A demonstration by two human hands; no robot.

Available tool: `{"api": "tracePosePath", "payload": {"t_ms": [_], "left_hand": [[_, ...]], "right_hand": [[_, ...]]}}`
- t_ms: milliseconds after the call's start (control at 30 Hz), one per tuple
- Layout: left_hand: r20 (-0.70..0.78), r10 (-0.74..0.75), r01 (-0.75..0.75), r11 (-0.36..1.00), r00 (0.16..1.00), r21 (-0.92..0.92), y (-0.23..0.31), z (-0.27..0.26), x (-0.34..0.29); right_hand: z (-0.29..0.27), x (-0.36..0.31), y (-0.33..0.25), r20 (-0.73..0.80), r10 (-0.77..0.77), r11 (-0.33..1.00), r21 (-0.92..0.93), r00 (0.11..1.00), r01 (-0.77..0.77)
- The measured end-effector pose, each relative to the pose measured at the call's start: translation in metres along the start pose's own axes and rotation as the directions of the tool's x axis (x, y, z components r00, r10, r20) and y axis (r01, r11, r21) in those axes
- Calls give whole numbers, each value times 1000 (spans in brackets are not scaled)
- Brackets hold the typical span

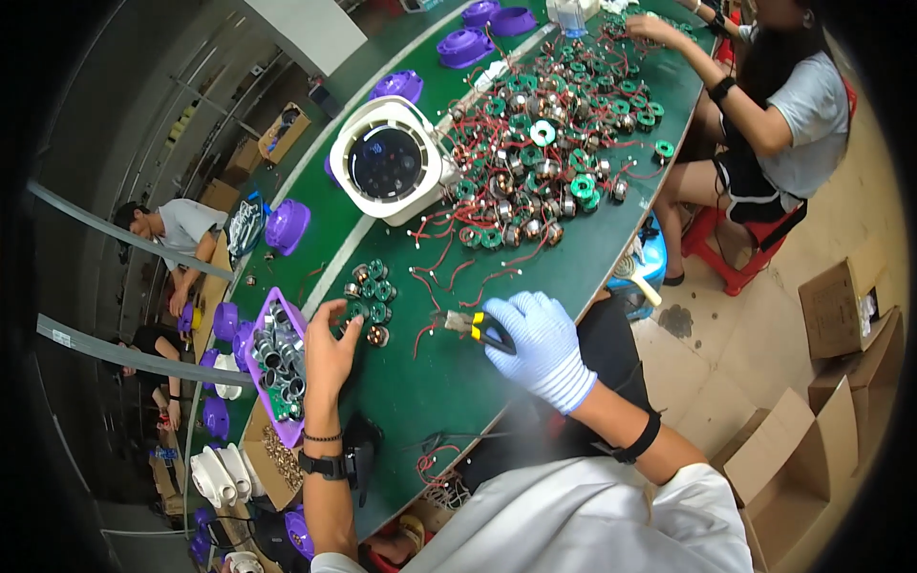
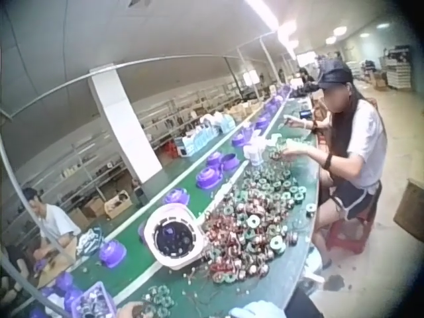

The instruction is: Manually assemble and secure electrical components and wires into plastic housings using a screwdriver and wire cutters.

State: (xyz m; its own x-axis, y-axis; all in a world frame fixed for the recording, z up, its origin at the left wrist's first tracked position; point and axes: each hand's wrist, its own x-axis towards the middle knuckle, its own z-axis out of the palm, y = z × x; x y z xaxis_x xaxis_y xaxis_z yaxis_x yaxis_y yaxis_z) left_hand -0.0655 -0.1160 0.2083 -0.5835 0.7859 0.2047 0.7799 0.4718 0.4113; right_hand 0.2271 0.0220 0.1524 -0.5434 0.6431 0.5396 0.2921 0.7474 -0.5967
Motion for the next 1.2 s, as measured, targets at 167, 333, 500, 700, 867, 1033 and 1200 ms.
{"api": "tracePosePath", "payload": {"t_ms": [167,333,500,700,867,1033,1200], "left_hand": [[68,9,-12,999,998,47,-10,-27,23],[44,-30,25,994,999,102,-88,-64,119],[-7,-376,371,910,926,187,-247,-116,208],[135,-470,383,828,872,410,-325,-68,250],[533,-577,319,804,619,502,-339,-63,273],[52,-373,316,845,927,431,-347,-83,292],[-139,-356,382,858,924,344,-374,-66,292]], "right_hand": [[-2,-3,2,13,27,999,-34,1000,-27],[-3,-5,3,0,43,997,-64,999,-43],[4,-2,-5,21,44,998,-49,999,-43],[2,1,-7,20,94,993,-75,995,-92],[7,0,-3,26,89,992,-89,996,-86],[9,-1,-3,11,100,990,-100,995,-98],[10,0,-2,23,111,987,-117,994,-107]]}}
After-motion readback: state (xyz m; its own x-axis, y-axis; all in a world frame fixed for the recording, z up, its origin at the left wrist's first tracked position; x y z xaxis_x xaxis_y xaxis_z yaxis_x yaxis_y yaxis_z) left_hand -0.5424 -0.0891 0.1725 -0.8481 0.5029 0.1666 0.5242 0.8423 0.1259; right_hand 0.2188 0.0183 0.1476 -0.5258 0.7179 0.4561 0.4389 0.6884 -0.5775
